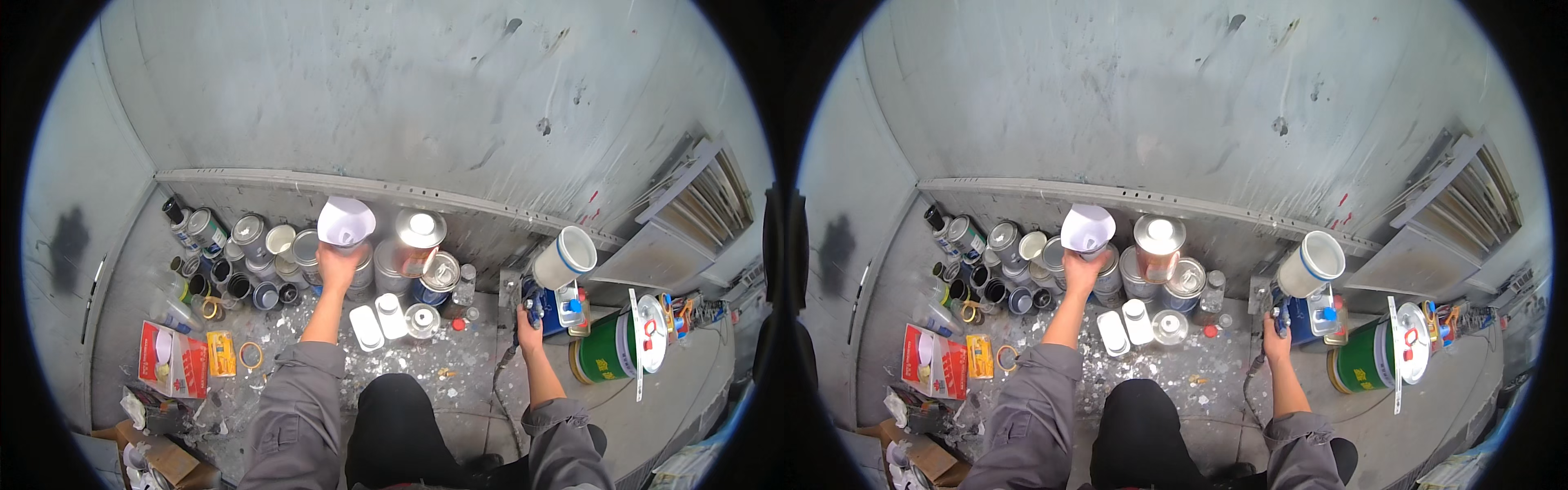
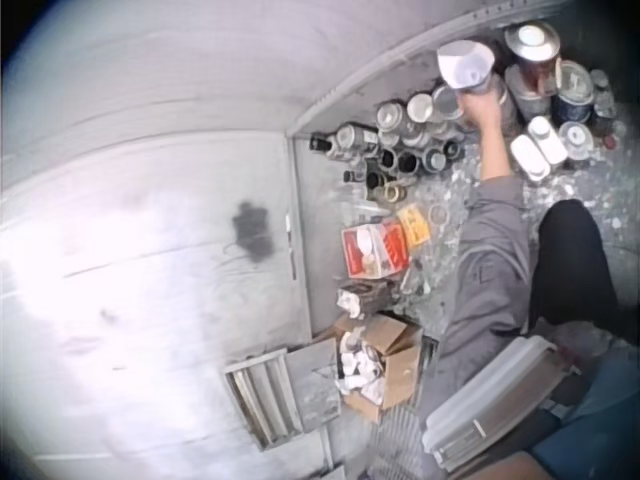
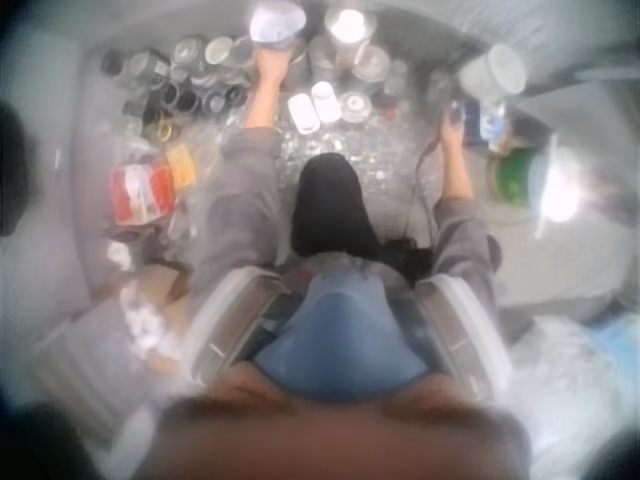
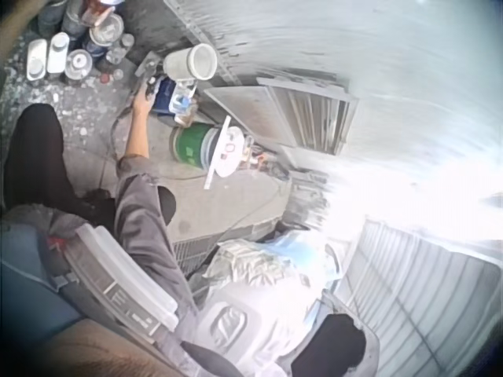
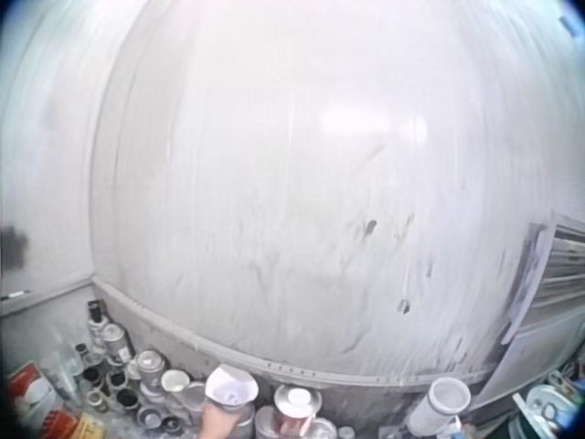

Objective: The person sits on the floor, mixes paint using a funnel and various cans, then uses a spray gun to apply paint to a car covered with masking paper and tape.

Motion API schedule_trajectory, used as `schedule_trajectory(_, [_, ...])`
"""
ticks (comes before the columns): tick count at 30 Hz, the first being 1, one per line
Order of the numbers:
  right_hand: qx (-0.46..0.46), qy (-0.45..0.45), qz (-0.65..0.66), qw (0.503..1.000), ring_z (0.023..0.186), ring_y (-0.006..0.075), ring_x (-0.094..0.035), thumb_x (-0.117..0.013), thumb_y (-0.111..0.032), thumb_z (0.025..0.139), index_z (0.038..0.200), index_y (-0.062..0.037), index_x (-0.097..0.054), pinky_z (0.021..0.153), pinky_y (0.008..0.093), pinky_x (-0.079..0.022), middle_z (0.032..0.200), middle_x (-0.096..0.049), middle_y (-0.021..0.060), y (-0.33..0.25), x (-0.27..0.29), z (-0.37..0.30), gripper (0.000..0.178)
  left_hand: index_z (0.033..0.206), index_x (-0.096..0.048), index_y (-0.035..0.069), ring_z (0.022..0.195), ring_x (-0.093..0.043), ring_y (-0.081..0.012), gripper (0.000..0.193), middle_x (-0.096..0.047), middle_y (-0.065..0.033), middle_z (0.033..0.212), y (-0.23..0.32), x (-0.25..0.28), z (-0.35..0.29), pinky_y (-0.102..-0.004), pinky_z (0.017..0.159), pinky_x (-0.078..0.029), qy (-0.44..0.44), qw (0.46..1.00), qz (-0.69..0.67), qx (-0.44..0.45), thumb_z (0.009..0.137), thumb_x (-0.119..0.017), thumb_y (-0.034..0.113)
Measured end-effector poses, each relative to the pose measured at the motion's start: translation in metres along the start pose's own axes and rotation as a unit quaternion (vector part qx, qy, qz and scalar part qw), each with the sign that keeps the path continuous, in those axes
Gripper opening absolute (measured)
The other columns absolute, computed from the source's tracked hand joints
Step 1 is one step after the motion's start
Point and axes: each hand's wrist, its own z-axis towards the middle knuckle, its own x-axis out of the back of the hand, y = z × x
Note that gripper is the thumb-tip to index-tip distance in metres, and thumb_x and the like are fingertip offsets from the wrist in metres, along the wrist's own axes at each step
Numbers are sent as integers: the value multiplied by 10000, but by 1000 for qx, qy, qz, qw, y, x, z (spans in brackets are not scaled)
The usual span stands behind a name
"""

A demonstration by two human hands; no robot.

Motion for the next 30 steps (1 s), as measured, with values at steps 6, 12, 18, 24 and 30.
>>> schedule_trajectory(6, [63,-24,-348,935,1093,268,-711,-803,-309,903,1331,7,-644,961,387,-539,1179,-735,189,0,39,-59,554,1399,-554,1,1235,-657,-303,823,-682,-165,1341,32,19,-37,-424,1052,-513,-10,998,-69,-7,699,-954,165])
schedule_trajectory(12, [86,-139,-175,971,947,231,-760,-738,-118,930,1337,-26,-671,882,342,-583,1067,-766,165,-126,42,-163,423,1423,-539,26,1238,-653,-248,834,-680,-132,1327,82,38,-151,-390,1075,-512,-195,977,-89,-7,711,-958,141])
schedule_trajectory(18, [147,-245,30,958,935,146,-744,-666,-7,965,1391,-39,-648,849,308,-582,1039,-781,107,-174,-26,-170,427,1451,-531,38,1268,-635,-227,815,-666,-112,1356,83,45,-214,-384,1091,-495,-242,960,-141,28,753,-940,137])
schedule_trajectory(24, [98,-336,2,937,891,118,-725,-681,-2,956,1419,-33,-625,833,299,-580,1006,-770,80,-116,-76,-186,467,1447,-528,35,1280,-634,-249,829,-656,-124,1367,79,116,-261,-399,1085,-498,-176,981,-42,70,751,-956,178])
schedule_trajectory(30, [391,-435,-68,808,851,249,-737,-740,43,836,1508,-70,-552,802,372,-585,1041,-729,149,-177,-116,-239,707,1418,-559,21,1263,-644,-252,760,-650,-136,1387,100,158,-272,-399,1072,-503,-157,984,-56,66,776,-937,170])
